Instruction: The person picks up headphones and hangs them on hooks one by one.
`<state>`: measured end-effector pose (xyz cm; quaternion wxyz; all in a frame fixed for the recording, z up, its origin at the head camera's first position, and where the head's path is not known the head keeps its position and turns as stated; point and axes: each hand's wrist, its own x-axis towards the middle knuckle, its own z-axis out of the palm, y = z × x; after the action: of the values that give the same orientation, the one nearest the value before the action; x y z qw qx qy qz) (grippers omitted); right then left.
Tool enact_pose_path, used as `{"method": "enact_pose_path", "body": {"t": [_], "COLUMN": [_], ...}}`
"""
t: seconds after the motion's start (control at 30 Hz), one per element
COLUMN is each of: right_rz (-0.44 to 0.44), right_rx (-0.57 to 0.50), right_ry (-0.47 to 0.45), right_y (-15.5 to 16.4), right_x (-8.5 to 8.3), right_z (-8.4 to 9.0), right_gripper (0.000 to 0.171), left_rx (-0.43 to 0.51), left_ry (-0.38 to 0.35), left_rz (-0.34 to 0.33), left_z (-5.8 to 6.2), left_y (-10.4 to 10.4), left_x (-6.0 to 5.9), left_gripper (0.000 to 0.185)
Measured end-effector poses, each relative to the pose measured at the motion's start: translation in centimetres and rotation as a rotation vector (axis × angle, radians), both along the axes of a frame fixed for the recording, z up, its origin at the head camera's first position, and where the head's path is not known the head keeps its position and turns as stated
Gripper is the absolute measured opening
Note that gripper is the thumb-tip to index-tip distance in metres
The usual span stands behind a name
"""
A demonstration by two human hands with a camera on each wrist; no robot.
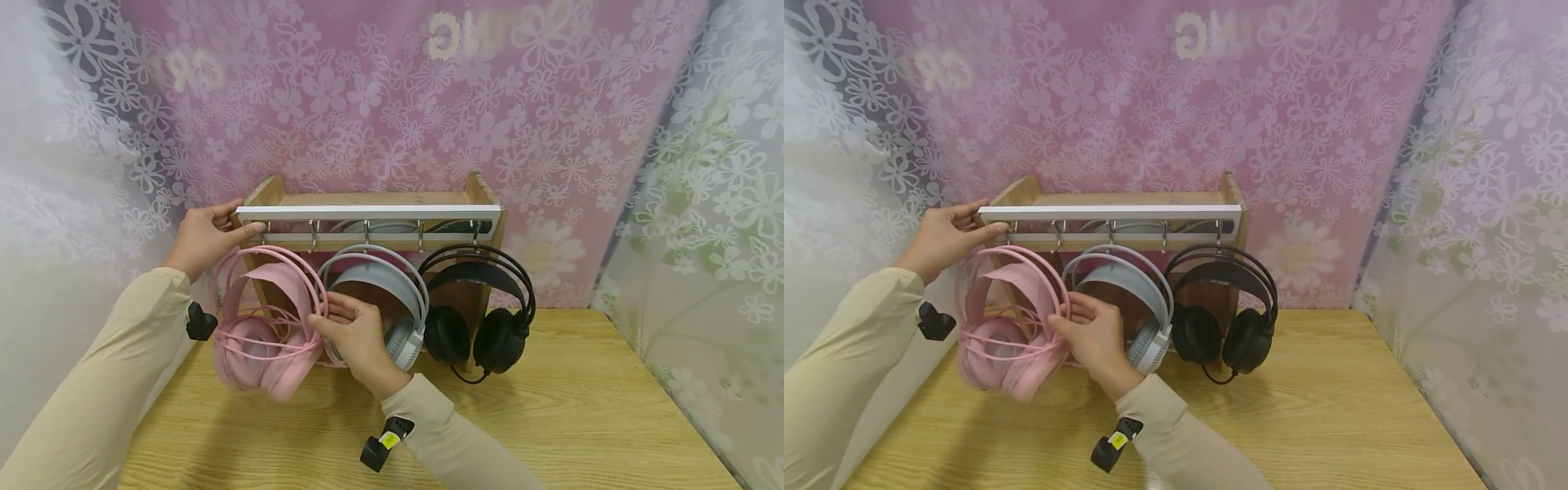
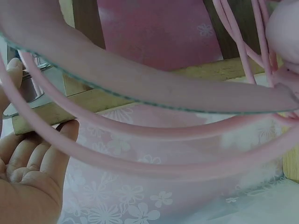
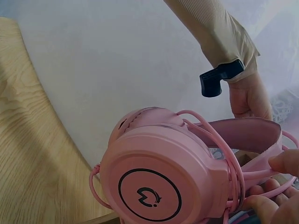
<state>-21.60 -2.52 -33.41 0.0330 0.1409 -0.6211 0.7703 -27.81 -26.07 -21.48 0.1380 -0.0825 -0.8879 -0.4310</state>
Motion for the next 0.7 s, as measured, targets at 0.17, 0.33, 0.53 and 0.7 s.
{"method": "enact_pose_path", "body": {"t": [0.17,0.33,0.53,0.7], "right_rz": [-0.018,-0.04,-0.04,-0.026], "right_rx": [-0.008,-0.029,-0.076,-0.108], "right_ry": [-0.023,-0.056,-0.128,-0.128], "right_y": [-0.2,-0.5,-1.2,-1.4], "right_x": [-0.3,-0.5,-0.8,-0.6], "right_z": [0.0,-0.2,-1.1,-1.4], "right_gripper": [0.04,0.04,0.04,0.041], "left_rx": [-0.008,-0.002,0.007,0.009], "left_ry": [0.015,0.027,0.02,0.013], "left_rz": [0.01,0.02,0.014,0.019], "left_z": [0.0,0.0,0.0,0.0], "left_y": [0.0,0.0,0.1,0.2], "left_x": [0.0,-0.1,0.0,0.1], "left_gripper": [0.084,0.082,0.083,0.083]}}
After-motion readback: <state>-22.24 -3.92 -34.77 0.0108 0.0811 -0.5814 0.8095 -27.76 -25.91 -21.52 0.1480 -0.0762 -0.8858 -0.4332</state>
